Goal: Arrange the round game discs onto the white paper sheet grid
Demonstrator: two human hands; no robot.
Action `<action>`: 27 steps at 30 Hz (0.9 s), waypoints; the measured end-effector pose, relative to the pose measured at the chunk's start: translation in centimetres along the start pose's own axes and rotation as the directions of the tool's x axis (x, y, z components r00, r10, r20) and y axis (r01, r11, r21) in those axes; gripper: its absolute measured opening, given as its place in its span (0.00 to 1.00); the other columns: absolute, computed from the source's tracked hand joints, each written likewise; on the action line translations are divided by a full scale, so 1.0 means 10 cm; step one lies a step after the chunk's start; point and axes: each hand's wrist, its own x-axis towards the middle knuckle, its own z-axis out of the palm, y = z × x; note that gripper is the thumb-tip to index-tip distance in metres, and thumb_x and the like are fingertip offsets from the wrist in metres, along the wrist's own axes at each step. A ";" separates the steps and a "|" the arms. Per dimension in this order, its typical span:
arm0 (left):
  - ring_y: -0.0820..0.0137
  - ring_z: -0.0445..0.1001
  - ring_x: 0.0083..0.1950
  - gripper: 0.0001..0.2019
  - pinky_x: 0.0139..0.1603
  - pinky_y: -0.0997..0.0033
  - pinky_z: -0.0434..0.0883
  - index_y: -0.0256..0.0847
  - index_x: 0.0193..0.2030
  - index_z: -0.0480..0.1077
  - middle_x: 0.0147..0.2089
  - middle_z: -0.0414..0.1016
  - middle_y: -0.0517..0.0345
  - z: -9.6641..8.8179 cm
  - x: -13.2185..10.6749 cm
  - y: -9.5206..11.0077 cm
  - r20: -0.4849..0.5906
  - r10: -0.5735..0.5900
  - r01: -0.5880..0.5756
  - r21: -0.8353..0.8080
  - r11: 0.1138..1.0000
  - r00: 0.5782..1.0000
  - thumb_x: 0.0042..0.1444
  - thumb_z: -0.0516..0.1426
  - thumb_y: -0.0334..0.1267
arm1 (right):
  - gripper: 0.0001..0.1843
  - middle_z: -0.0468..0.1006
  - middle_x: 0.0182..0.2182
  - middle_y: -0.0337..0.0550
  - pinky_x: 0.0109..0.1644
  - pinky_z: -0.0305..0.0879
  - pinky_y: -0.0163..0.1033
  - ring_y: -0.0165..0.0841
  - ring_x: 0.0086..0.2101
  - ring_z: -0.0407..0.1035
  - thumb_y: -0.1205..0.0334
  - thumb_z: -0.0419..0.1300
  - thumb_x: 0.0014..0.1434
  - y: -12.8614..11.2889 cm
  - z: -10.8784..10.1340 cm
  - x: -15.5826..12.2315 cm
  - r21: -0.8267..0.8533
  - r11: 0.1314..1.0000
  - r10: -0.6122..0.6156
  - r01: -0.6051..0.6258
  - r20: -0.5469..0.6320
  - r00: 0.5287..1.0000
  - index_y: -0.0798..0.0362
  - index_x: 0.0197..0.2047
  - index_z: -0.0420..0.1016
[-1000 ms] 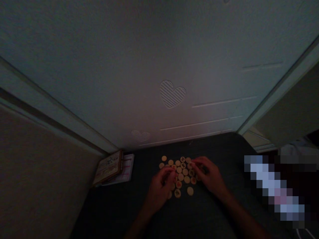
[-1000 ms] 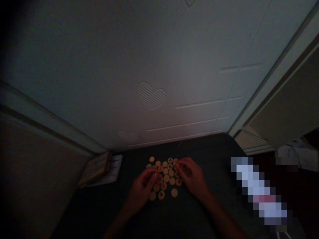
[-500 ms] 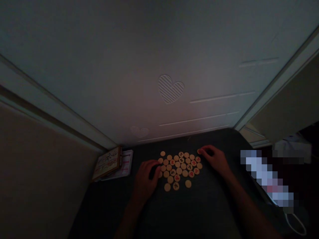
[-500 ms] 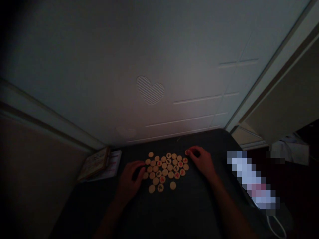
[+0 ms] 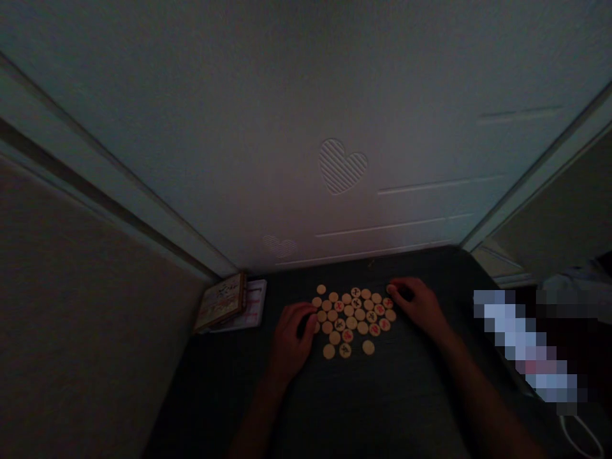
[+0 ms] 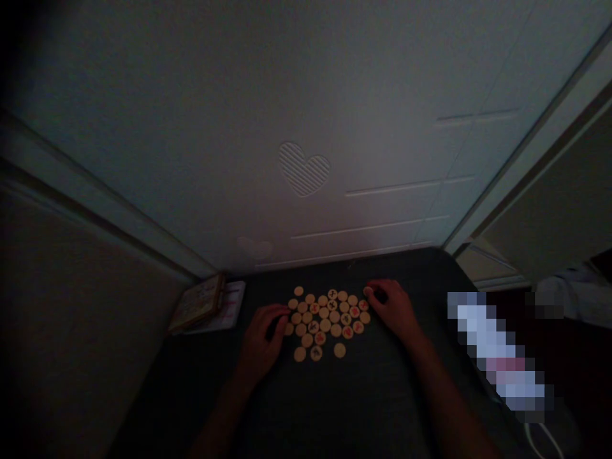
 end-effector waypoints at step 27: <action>0.65 0.80 0.49 0.08 0.52 0.63 0.79 0.48 0.49 0.75 0.49 0.80 0.56 -0.33 -0.23 0.39 0.327 0.069 -0.059 -0.038 0.998 0.943 0.65 0.60 0.38 | 0.18 0.84 0.43 0.48 0.50 0.71 0.50 0.43 0.43 0.76 0.48 0.54 0.68 0.04 0.04 -0.02 -0.038 0.999 -0.011 0.010 -0.039 0.999 0.50 0.44 0.81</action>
